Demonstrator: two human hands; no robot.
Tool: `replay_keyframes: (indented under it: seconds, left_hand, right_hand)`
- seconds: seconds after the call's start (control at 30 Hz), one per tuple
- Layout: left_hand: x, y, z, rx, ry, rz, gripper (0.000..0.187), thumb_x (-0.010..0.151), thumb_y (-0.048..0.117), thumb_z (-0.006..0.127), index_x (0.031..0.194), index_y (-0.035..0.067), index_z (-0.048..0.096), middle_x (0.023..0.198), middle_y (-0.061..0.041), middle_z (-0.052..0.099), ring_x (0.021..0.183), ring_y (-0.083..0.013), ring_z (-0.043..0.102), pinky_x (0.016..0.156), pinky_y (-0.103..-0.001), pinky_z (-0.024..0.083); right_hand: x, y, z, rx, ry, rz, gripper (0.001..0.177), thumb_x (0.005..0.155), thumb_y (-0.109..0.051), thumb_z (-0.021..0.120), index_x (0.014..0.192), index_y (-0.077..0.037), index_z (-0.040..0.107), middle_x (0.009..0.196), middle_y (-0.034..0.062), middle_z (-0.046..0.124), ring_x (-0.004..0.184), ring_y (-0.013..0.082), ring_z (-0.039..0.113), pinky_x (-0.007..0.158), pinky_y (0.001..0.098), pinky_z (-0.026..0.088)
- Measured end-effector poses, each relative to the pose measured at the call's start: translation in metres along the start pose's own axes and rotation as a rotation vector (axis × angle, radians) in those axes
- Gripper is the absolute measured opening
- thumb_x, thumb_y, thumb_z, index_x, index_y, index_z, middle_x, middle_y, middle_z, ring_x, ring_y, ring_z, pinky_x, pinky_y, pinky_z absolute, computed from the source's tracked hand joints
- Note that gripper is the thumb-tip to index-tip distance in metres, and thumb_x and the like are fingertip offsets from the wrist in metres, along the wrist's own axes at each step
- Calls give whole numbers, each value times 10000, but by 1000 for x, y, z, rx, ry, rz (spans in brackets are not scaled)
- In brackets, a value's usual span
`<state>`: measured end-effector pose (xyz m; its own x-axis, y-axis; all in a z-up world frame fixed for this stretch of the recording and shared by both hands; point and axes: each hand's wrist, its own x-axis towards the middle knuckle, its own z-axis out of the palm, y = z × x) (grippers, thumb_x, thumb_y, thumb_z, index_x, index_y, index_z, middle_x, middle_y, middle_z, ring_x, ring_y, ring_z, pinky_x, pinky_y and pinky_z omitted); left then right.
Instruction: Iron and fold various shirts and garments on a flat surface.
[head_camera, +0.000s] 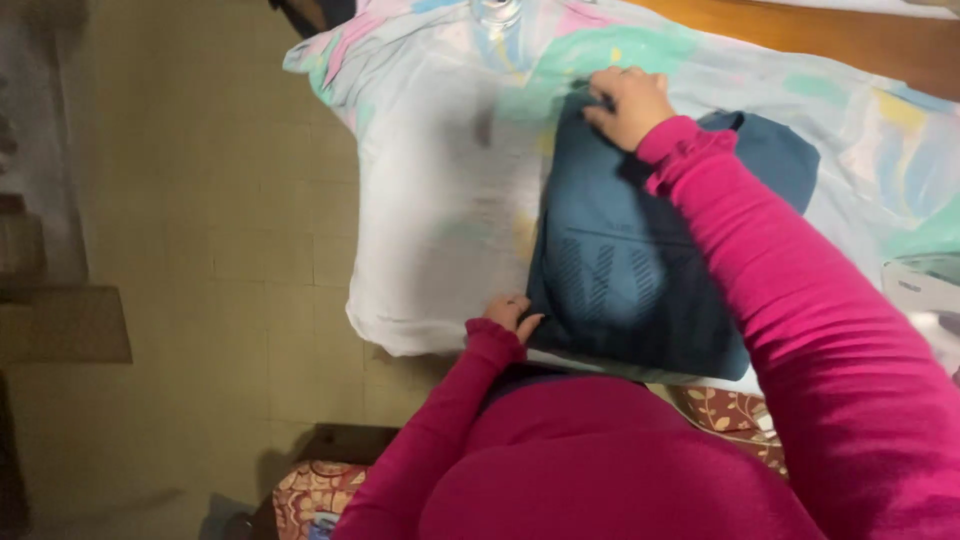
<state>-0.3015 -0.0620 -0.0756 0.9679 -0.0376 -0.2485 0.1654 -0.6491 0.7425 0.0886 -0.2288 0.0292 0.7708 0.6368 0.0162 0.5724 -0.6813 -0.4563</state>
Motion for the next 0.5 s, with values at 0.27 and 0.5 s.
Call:
replay_keyframes:
  seconds: [0.27,0.5]
  left_hand:
    - [-15,-11,27,-238,162,-40,272,901,246,739,1031,10,708,1068,-201,707,1048,-401,647,927,-451,520]
    - [-7,9,3,-93,63,-197,323,876,253,787,1081,22,691,1083,-209,692,1026,-403,639,907,-453,511]
  right_hand:
    - [3,10,-7,69,122,122,204,974,-201,770,1028,-102,600,891,109,652,893,376,614,950,509,354]
    - [-9,-26,-28,-192,237,-27,270,962,-233,797,1115,-98,620,1125,109,641,1070,361,580,967,533,330]
